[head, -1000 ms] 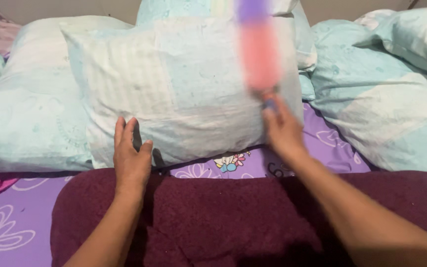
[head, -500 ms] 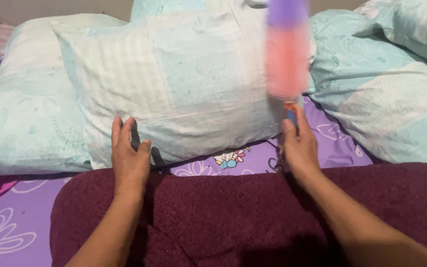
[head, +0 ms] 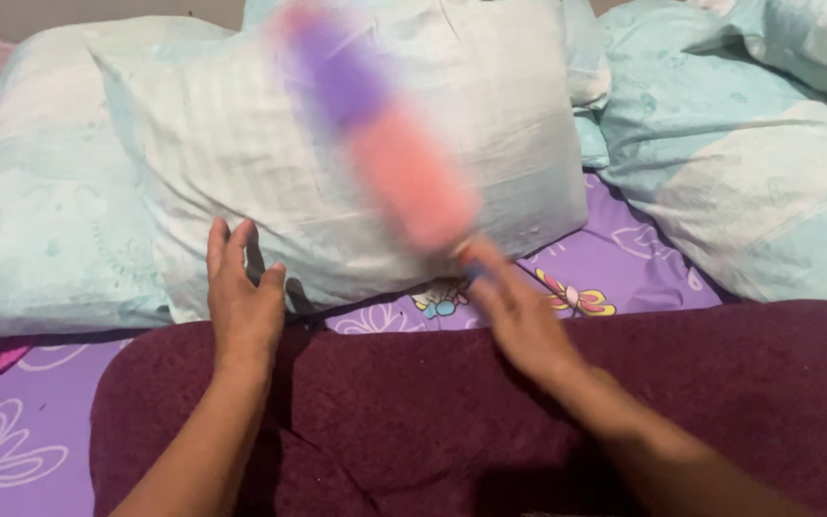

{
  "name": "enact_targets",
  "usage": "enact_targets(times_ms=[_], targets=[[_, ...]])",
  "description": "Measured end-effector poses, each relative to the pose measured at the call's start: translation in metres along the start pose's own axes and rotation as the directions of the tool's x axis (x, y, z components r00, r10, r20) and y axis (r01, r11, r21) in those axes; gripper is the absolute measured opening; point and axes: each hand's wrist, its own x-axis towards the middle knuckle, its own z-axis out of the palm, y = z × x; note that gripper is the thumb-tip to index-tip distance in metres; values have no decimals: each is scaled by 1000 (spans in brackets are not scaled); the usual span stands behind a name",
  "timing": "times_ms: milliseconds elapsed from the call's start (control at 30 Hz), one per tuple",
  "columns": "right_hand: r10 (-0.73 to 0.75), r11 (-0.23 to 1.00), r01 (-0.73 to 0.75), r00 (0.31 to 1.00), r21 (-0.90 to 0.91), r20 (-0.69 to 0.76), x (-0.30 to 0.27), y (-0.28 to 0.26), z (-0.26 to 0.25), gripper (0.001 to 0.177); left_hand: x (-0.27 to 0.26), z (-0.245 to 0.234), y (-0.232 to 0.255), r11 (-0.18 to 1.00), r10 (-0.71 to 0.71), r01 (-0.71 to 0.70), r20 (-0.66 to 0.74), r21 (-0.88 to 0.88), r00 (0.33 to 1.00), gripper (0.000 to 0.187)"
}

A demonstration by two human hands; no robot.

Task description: The person sits on a bed and uses a feather duster to clean several light blue pillows. They brush the surface of each pillow, flip them over to clean the other side, and then stack them. A colorful blanket is moved aside during the process.

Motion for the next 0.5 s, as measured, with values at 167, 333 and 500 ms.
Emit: enact_targets(times_ms=[167, 333, 500], targets=[[458, 887, -453, 888, 92, -45, 29, -16, -15, 51, 4, 5, 1, 999, 40, -39, -39, 37, 998, 55], [-5, 996, -12, 983, 92, 182, -1, 6, 6, 52, 27, 17, 11, 966, 72, -39, -123, 254, 990, 45], [186, 932, -217, 974, 289, 133, 3, 9, -1, 54, 95, 13, 49, 892, 334, -312, -13, 327, 943, 51]])
